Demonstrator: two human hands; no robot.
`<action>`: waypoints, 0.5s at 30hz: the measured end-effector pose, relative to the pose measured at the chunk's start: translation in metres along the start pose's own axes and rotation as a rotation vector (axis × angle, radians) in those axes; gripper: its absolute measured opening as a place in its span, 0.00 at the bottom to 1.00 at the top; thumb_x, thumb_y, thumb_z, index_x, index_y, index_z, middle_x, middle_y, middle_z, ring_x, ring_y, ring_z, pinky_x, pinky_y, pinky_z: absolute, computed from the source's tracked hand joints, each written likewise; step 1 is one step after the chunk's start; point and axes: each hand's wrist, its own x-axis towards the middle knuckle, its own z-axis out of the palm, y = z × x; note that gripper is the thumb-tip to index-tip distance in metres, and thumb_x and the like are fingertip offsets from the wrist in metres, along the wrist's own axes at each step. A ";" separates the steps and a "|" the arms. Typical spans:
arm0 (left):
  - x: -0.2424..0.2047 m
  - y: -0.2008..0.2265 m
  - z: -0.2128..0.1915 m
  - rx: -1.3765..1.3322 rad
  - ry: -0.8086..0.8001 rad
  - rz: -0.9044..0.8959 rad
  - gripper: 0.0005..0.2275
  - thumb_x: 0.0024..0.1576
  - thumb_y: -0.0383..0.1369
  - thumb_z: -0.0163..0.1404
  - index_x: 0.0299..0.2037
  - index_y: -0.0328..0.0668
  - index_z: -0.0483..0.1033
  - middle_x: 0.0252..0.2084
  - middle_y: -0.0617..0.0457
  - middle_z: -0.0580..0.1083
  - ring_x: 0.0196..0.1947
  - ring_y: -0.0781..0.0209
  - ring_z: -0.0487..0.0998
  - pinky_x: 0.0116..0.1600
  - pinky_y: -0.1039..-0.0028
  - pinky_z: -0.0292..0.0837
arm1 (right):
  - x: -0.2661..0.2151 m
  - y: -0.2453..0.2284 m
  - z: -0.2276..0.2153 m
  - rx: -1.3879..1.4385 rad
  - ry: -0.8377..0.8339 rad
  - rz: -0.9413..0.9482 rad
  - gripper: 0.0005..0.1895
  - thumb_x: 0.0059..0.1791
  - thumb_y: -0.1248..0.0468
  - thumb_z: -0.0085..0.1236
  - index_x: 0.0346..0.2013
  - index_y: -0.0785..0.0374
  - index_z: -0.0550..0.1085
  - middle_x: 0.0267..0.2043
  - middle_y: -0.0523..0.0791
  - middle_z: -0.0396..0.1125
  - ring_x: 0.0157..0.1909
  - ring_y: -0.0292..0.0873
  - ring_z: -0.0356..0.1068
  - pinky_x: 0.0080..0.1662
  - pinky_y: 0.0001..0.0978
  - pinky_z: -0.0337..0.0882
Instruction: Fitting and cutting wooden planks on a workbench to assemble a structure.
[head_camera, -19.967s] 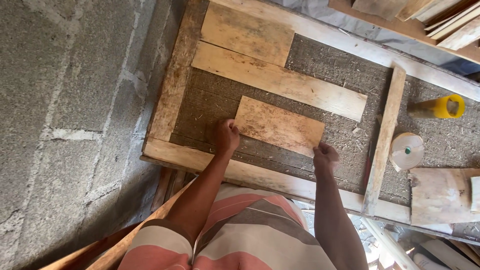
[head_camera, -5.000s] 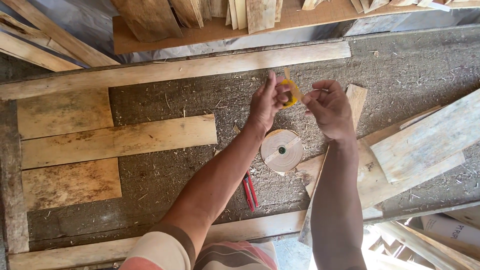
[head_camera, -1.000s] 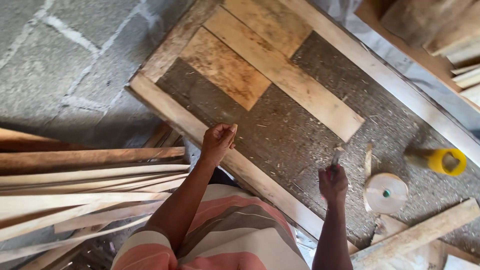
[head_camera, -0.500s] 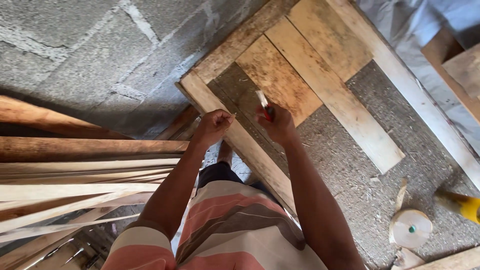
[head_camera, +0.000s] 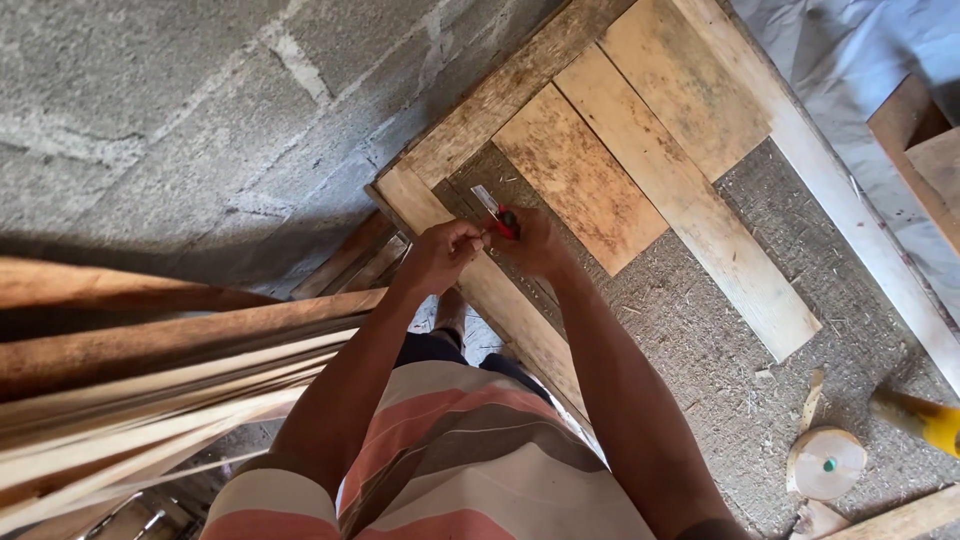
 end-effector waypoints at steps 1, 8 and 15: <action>0.005 0.003 0.002 0.005 -0.016 -0.011 0.08 0.63 0.33 0.51 0.42 0.36 0.78 0.31 0.51 0.78 0.31 0.66 0.77 0.38 0.73 0.73 | 0.001 0.002 -0.002 -0.012 0.009 -0.004 0.15 0.47 0.57 0.69 0.44 0.62 0.79 0.30 0.43 0.74 0.29 0.36 0.68 0.34 0.34 0.69; 0.028 0.012 0.024 0.051 -0.050 0.074 0.08 0.63 0.33 0.51 0.43 0.35 0.78 0.33 0.52 0.78 0.30 0.66 0.74 0.36 0.74 0.69 | -0.010 0.018 -0.026 0.064 0.094 0.002 0.11 0.48 0.60 0.67 0.40 0.63 0.79 0.26 0.43 0.72 0.27 0.35 0.66 0.31 0.34 0.67; 0.028 0.005 0.068 0.083 -0.057 -0.060 0.08 0.63 0.33 0.52 0.42 0.35 0.78 0.29 0.52 0.75 0.28 0.67 0.69 0.35 0.75 0.67 | -0.038 0.043 -0.044 -0.044 0.158 0.029 0.16 0.50 0.57 0.66 0.31 0.67 0.75 0.22 0.48 0.67 0.25 0.40 0.63 0.30 0.39 0.65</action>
